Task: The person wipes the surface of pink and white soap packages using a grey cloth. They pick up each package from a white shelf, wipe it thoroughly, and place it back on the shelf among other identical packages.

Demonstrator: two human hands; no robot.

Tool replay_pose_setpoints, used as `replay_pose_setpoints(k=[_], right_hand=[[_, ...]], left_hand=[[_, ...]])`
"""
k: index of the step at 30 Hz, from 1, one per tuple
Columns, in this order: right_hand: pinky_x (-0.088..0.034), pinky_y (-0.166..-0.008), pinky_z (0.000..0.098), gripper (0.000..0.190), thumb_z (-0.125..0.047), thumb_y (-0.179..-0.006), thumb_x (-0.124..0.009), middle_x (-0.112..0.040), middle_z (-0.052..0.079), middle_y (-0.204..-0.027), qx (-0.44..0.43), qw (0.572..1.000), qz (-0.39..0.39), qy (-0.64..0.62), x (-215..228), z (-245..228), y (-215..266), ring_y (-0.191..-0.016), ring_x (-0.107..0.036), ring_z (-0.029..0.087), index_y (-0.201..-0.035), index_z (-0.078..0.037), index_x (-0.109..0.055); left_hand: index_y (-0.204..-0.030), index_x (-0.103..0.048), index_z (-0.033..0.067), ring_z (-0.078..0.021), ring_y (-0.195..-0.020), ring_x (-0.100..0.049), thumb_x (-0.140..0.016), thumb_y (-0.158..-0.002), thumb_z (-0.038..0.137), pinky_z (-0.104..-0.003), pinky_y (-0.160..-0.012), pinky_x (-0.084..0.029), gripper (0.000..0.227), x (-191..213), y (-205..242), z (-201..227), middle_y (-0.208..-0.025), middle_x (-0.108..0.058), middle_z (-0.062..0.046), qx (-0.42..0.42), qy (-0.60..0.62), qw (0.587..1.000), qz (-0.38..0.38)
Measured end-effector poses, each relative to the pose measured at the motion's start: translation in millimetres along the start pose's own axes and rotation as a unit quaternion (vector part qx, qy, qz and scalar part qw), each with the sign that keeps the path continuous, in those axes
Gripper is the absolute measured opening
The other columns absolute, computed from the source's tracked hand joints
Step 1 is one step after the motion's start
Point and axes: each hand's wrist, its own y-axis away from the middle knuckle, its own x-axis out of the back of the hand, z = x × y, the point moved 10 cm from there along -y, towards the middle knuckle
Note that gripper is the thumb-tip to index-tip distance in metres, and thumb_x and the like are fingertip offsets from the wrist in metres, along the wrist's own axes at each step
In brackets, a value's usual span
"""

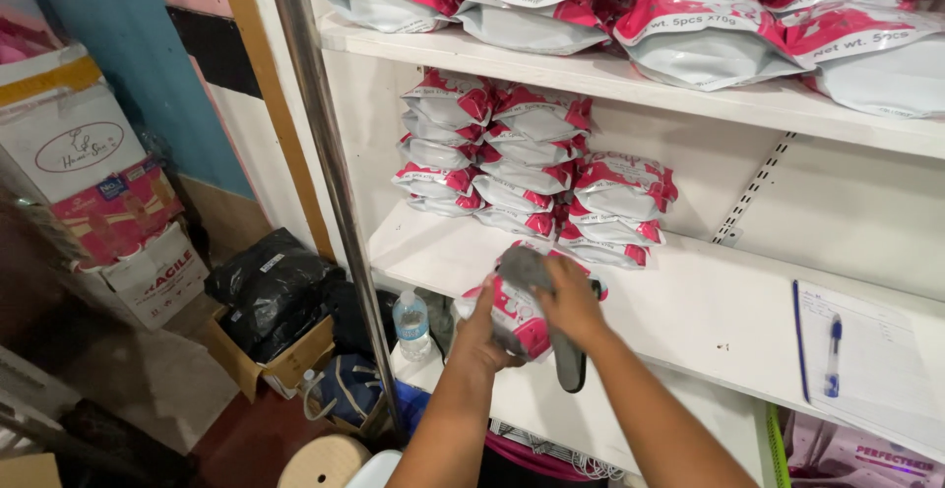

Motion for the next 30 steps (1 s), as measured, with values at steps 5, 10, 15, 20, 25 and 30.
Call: replay_pose_setpoints(k=[5, 10, 15, 20, 25, 30], right_hand=[[-0.041, -0.105, 0.0525, 0.056, -0.008, -0.072, -0.075, -0.052, 0.023, -0.132, 0.104, 0.990, 0.072, 0.059, 22.8, -85.5, 60.1, -0.123, -0.050, 0.046, -0.125, -0.008, -0.057], [-0.038, -0.105, 0.0556, 0.060, -0.005, -0.069, -0.076, -0.050, 0.025, -0.131, 0.052, 0.987, 0.142, 0.061, 32.1, -56.8, 77.3, -0.122, -0.047, 0.049, -0.126, -0.006, -0.056], [-0.046, -0.101, 0.0515, 0.048, -0.015, -0.091, -0.070, -0.059, 0.023, -0.125, -0.140, 0.953, 0.266, -0.026, 46.4, 51.4, 78.2, -0.116, -0.057, 0.042, -0.134, -0.005, -0.053], [-0.050, -0.101, 0.0483, 0.046, -0.032, -0.100, -0.059, -0.060, 0.015, -0.131, -0.258, 0.797, 0.321, -0.442, 61.7, 61.0, 86.4, -0.116, -0.060, 0.030, -0.137, -0.009, -0.045], [-0.048, -0.104, 0.0444, 0.062, -0.054, -0.096, -0.050, -0.063, 0.006, -0.136, -0.253, 0.614, 0.155, -0.731, 20.4, -0.1, 65.5, -0.120, -0.062, 0.025, -0.144, -0.015, -0.048], [-0.045, -0.106, 0.0428, 0.062, -0.050, -0.095, -0.058, -0.056, 0.004, -0.136, -0.245, 0.713, 0.193, -0.628, 50.1, -42.6, 65.4, -0.125, -0.055, 0.021, -0.145, -0.019, -0.040]], left_hand=[[-0.152, -0.046, 0.0202, -0.0419, -0.121, -0.062, -0.068, -0.079, 0.072, -0.072, -0.089, -0.051, 0.092, 8.5, -44.5, -33.8, -0.140, -0.063, -0.015, 0.068, 0.092, 0.993, -0.027], [-0.161, 0.008, 0.0338, -0.0454, -0.125, -0.063, -0.069, -0.093, 0.047, -0.073, -0.096, -0.050, 0.103, -10.8, 58.4, -11.1, -0.147, -0.049, -0.019, -0.010, 0.130, 0.984, 0.121], [-0.160, -0.011, 0.0224, -0.0431, -0.115, -0.070, -0.067, -0.094, 0.035, -0.069, -0.086, -0.060, 0.087, 6.5, 14.4, 2.4, -0.141, -0.058, -0.020, -0.151, 0.140, 0.975, 0.081], [-0.148, -0.052, 0.0107, -0.0340, -0.116, -0.067, -0.044, -0.095, 0.063, -0.056, -0.092, -0.057, 0.075, -34.3, 56.0, 16.6, -0.138, -0.065, -0.013, -0.100, 0.170, 0.976, -0.087], [-0.147, -0.051, 0.0127, -0.0322, -0.125, -0.062, -0.040, -0.097, 0.064, -0.048, -0.104, -0.051, 0.073, -75.2, 76.7, 16.7, -0.144, -0.061, -0.013, -0.088, 0.176, 0.952, -0.235], [-0.156, -0.013, 0.0304, -0.0344, -0.128, -0.063, -0.057, -0.106, 0.022, -0.052, -0.098, -0.057, 0.068, -41.6, 108.8, 26.5, -0.143, -0.057, -0.013, -0.180, 0.152, 0.971, 0.029]])
